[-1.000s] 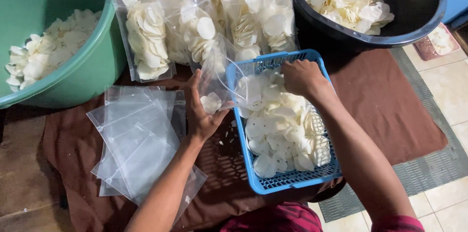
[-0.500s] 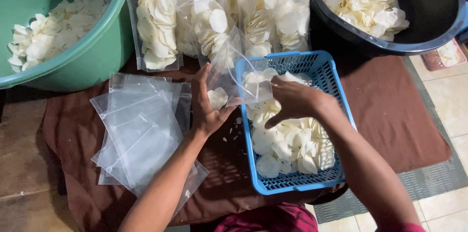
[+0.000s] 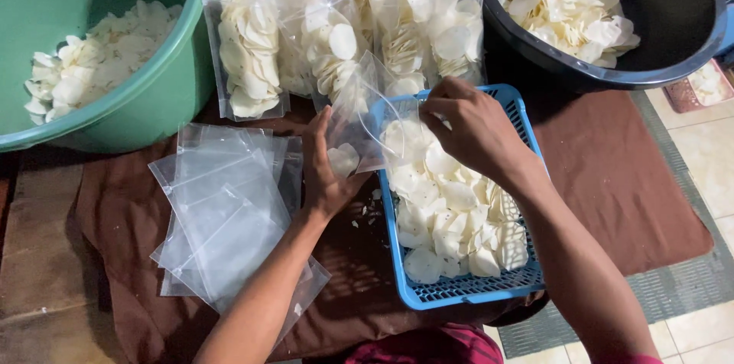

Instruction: Packaging thin white crackers into clear plastic bags by hand

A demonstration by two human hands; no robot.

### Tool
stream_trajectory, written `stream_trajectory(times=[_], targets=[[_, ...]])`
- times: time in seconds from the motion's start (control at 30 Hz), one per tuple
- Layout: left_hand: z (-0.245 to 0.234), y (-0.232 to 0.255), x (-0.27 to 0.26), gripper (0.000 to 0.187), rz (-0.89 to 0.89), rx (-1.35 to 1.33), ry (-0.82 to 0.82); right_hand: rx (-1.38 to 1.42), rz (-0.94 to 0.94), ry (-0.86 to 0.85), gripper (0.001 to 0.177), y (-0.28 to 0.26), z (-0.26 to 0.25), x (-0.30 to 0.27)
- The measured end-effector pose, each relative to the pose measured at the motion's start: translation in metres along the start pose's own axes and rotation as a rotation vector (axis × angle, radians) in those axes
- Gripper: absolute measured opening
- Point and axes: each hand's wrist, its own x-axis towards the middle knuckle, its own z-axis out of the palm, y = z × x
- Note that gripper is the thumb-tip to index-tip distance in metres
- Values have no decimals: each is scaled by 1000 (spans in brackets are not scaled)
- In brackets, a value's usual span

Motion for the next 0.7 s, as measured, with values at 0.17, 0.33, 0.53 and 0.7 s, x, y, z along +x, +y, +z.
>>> stream_trajectory(times=[0.17, 0.33, 0.53, 0.7], targets=[[0, 1, -2, 109, -19, -1, 10, 300, -166, 826, 26, -30, -12, -5], [-2, 6, 1, 108, 4, 42, 3, 415, -175, 789, 33, -37, -1, -7], [3, -5, -5, 107, -25, 8, 14, 333, -227, 690, 8, -30, -10, -3], [0, 0, 0, 99, -5, 21, 17, 36, -161, 277, 7, -13, 5, -2]])
